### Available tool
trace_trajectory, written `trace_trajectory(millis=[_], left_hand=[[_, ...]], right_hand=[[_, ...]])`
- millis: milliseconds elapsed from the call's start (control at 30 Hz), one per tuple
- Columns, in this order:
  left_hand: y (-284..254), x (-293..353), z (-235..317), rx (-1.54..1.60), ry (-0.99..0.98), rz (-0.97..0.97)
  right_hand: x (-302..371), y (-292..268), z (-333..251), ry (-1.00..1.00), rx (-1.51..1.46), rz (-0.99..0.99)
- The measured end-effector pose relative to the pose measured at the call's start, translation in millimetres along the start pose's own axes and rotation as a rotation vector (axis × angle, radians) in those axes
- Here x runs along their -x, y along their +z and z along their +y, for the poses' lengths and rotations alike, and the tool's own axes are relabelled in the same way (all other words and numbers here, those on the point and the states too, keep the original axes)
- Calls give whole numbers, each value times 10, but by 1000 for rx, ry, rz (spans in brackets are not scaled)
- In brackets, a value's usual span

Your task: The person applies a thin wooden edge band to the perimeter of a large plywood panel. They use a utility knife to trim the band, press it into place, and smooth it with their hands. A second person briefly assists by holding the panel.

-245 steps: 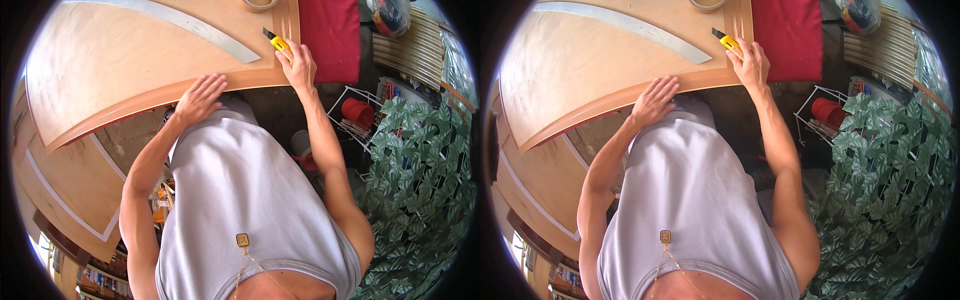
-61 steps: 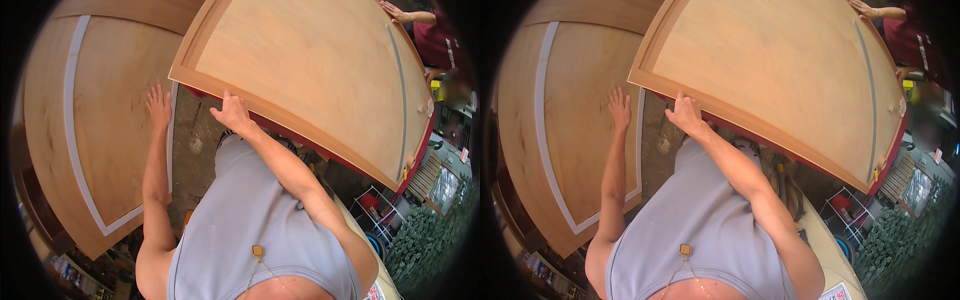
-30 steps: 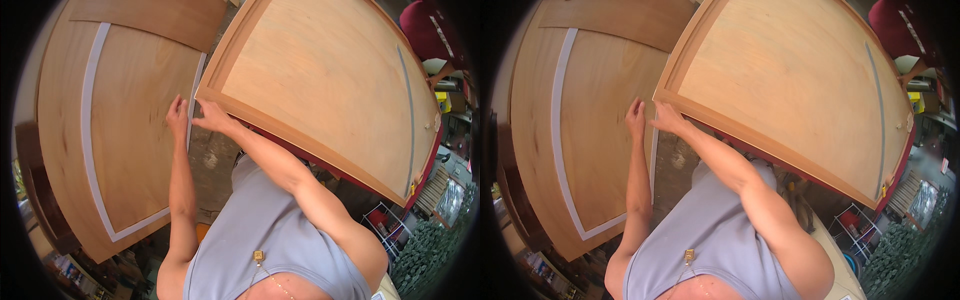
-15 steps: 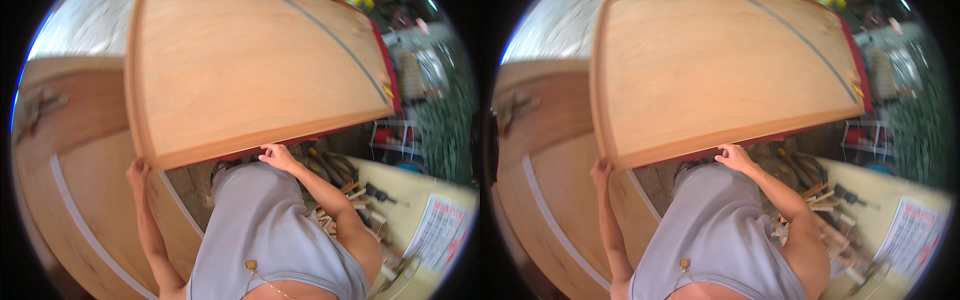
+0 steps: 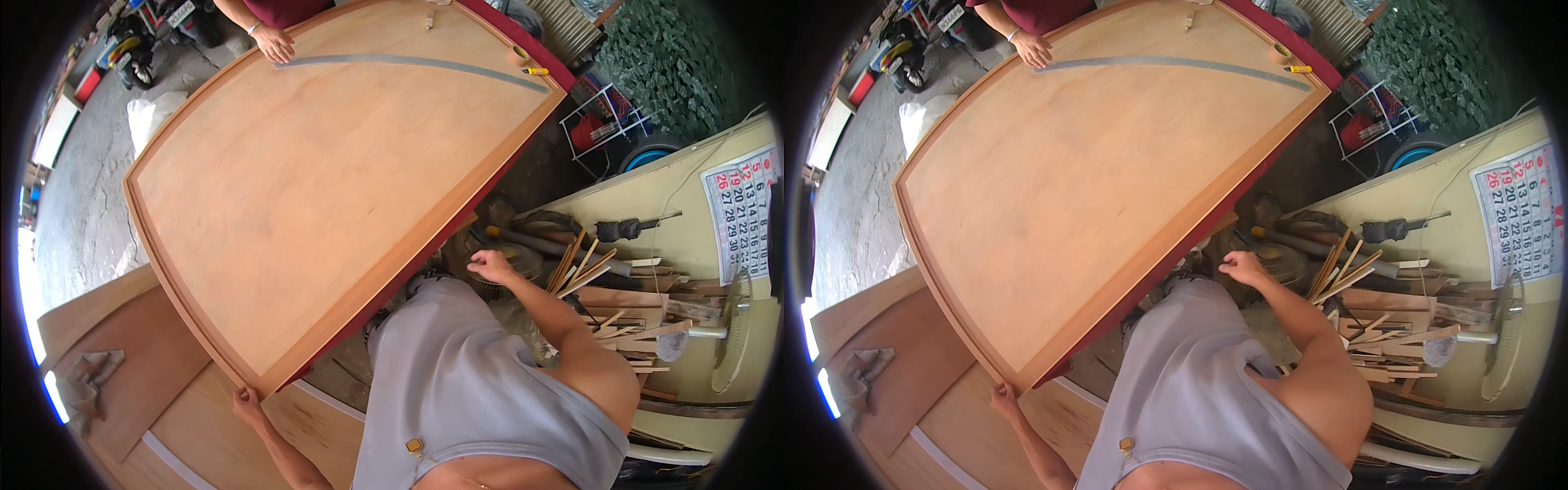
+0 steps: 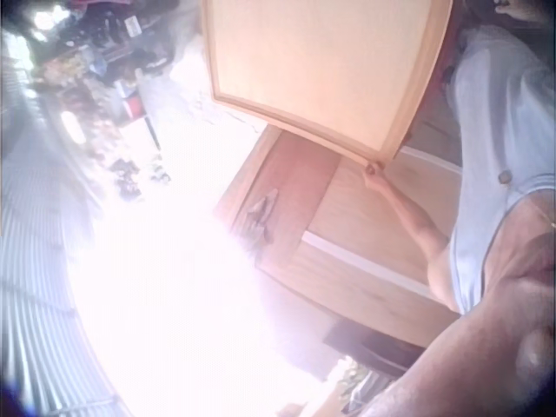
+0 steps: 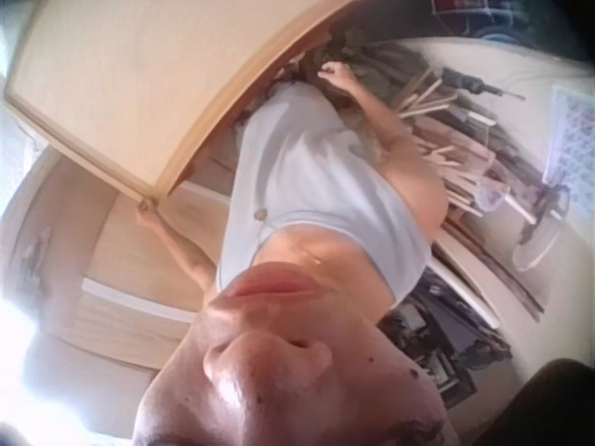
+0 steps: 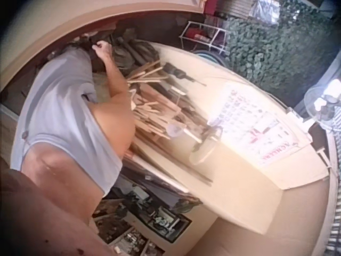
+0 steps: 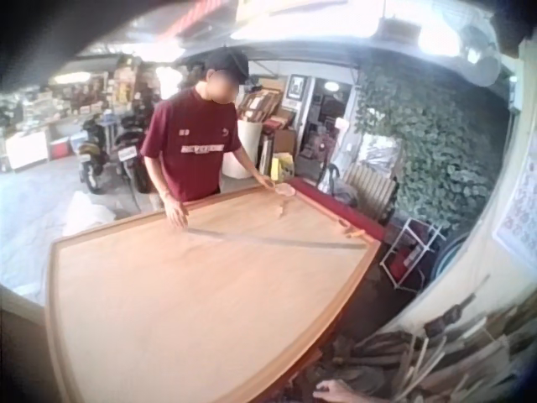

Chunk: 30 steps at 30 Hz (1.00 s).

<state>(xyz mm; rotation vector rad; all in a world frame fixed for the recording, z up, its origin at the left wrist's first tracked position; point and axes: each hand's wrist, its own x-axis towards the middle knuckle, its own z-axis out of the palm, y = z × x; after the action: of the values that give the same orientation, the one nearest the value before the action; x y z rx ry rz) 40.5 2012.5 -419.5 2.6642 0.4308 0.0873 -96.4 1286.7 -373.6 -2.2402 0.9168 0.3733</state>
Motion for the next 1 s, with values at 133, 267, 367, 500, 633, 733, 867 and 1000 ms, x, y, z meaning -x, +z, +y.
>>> trace_trajectory(millis=[133,267,367,500,633,733,867,1000], left_hand=[[-91,-7,274,-105,-50,-40],[38,235,476,-243,-153,105],[368,734,390,-369,-126,334],[749,1589,1725,-362,-178,277],[1057,2618,2096,-481,-206,114],[1133,3184,2472,-295,-365,-32],[1080,3308,2960,-119,-625,-202],[995,2995,3669,-22,-663,-284]], right_hand=[[-453,-662,338,50,-41,182],[-1184,-1543,532,-25,-114,377],[-1979,-2329,676,-106,-78,439],[-3139,-3366,1168,-39,-2,518],[-4325,-4085,1367,42,104,550],[-4840,-4490,1290,132,176,548],[-5400,-4776,1381,114,331,579],[-6002,-4823,1707,-121,638,742]])
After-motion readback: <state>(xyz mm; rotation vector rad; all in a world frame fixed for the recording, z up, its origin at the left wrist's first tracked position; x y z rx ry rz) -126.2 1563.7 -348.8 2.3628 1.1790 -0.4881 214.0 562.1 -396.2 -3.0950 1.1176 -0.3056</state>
